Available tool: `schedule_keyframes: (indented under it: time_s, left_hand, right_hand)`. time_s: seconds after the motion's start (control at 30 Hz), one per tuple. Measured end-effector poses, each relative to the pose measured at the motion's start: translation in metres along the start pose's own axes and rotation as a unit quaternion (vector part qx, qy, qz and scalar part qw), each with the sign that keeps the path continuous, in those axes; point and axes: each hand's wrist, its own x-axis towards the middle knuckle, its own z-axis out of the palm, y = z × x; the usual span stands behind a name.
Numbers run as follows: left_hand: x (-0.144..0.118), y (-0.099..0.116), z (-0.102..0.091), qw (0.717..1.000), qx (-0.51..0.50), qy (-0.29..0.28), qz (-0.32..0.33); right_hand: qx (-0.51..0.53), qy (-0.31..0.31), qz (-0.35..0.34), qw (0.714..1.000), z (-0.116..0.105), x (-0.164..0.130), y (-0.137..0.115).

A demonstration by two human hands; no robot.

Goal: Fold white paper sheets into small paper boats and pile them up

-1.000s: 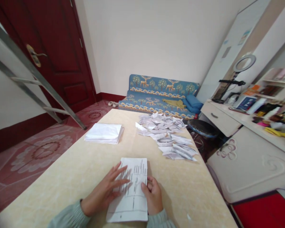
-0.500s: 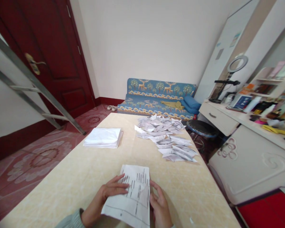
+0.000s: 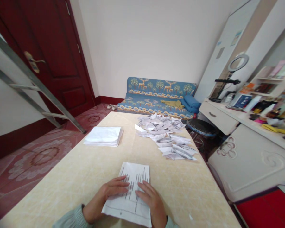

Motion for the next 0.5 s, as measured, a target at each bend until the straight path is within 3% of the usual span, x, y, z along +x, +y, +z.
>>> schedule_keyframes:
  time_s: [0.07,0.13,0.23,0.3,0.4,0.5]
  left_hand:
    - [-0.001,0.000,0.002,1.000,-0.010,-0.019,-0.016]
    - [0.001,-0.001,0.007,0.997,-0.006,-0.004,-0.082]
    - [0.014,-0.009,0.017,0.965,0.057,0.072,-0.245]
    - [0.029,-0.015,0.022,0.942,0.129,0.091,-0.297]
    - [0.047,-0.020,0.024,0.908,0.237,0.090,-0.332]
    - [0.049,-0.019,0.023,0.894,0.287,0.102,-0.328]
  right_hand:
    - [0.007,-0.023,-0.004,1.000,-0.003,0.000,-0.001]
    - [0.005,-0.015,0.010,1.000,-0.003,0.000,-0.003]
    - [-0.019,0.049,0.106,0.993,0.002,0.009,-0.009]
    - [-0.048,0.095,0.166,0.980,0.006,0.022,-0.011]
    - [-0.126,0.152,0.186,0.963,0.011,0.044,-0.011]
    - [-0.179,0.163,0.202,0.949,0.012,0.057,-0.011]
